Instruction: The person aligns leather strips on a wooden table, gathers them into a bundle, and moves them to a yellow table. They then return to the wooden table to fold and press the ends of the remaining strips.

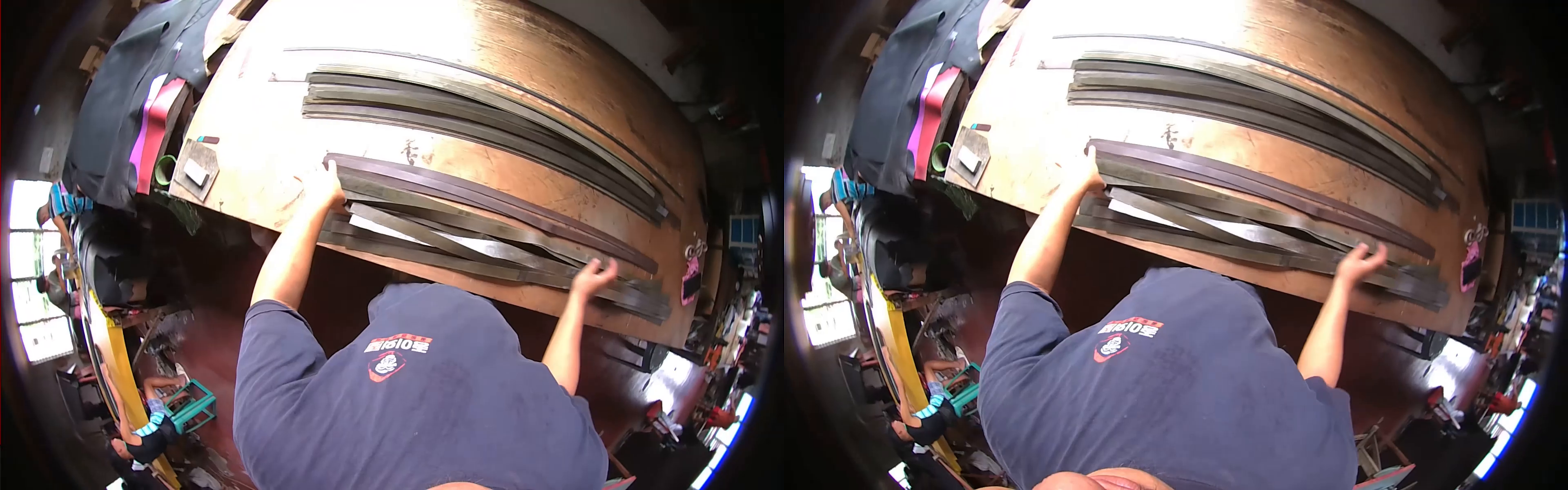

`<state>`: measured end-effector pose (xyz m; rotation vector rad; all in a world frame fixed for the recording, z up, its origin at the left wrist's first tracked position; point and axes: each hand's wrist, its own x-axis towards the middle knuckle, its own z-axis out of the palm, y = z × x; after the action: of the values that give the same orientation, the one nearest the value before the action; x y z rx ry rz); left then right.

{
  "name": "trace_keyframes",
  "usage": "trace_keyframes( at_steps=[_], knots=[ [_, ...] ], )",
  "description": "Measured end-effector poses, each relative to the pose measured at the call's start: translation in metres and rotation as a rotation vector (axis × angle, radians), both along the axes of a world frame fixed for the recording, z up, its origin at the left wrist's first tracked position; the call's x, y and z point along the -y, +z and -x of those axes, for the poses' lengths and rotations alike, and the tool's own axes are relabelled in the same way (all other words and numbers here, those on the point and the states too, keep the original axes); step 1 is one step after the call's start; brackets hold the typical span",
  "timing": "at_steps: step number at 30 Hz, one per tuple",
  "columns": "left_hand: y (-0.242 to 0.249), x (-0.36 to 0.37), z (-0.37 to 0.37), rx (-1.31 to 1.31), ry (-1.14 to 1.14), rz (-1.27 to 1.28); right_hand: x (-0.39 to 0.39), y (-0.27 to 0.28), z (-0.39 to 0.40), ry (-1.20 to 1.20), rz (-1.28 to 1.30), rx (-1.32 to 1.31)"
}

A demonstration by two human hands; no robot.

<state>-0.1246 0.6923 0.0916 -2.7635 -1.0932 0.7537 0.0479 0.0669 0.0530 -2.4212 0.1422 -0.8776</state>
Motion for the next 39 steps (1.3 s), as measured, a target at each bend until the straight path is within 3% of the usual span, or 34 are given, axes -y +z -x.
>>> trace_keyframes(
  at_steps=[3, 4, 6, 7, 9, 10, 11, 16, 24, 25, 26, 28, 30, 34, 36, 39],
  knots=[
    [-0.021, -0.004, 0.016, 0.235, 0.022, -0.031, -0.147, 0.016, 0.037, 0.745, -0.254, -0.164],
    [-0.024, -0.003, 0.023, 0.337, 0.018, -0.060, -0.183, 0.030, 0.046, 0.947, 0.038, -0.272],
    [-0.007, 0.013, 0.043, 0.592, -0.064, -0.293, -0.254, 0.041, 0.065, 1.271, 0.084, -0.351],
    [-0.014, 0.010, 0.048, 0.593, -0.053, -0.295, -0.282, 0.034, 0.069, 1.373, 0.118, -0.356],
    [-0.051, 0.002, 0.059, 0.700, 0.460, 0.250, -0.330, 0.028, 0.074, 1.535, 0.183, -0.350],
    [-0.053, 0.007, 0.062, 0.673, 0.570, 0.406, -0.351, 0.028, 0.076, 1.595, 0.215, -0.337],
    [-0.058, 0.027, 0.070, 0.824, 0.596, 0.373, -0.370, 0.027, 0.080, 1.601, 0.226, -0.363],
    [-0.063, 0.063, 0.063, 0.997, 0.634, 0.373, -0.449, 0.012, 0.093, 1.643, 0.326, -0.477],
    [-0.070, 0.064, 0.082, 0.923, 0.677, 0.336, -0.493, -0.015, 0.088, 1.629, 0.447, -0.646],
    [-0.065, 0.060, 0.084, 0.854, 0.774, 0.438, -0.494, -0.016, 0.085, 1.581, 0.336, -0.706],
    [-0.077, 0.060, 0.093, 0.896, 0.753, 0.369, -0.494, -0.017, 0.083, 1.528, 0.223, -0.765],
    [-0.092, 0.057, 0.103, 1.010, 1.018, 0.563, -0.495, -0.008, 0.082, 1.509, 0.241, -0.867],
    [-0.098, 0.049, 0.109, 1.063, 1.064, 0.528, -0.497, -0.004, 0.081, 1.496, 0.214, -0.946],
    [-0.093, 0.044, 0.109, 1.087, 0.978, 0.418, -0.498, -0.018, 0.071, 1.497, 0.042, -1.154],
    [-0.090, 0.044, 0.110, 0.986, 0.966, 0.403, -0.494, -0.016, 0.066, 1.582, -0.150, -1.350],
    [-0.067, 0.040, 0.104, 0.870, 0.962, 0.434, -0.491, -0.008, 0.056, 1.519, -0.314, -1.428]
  ],
)
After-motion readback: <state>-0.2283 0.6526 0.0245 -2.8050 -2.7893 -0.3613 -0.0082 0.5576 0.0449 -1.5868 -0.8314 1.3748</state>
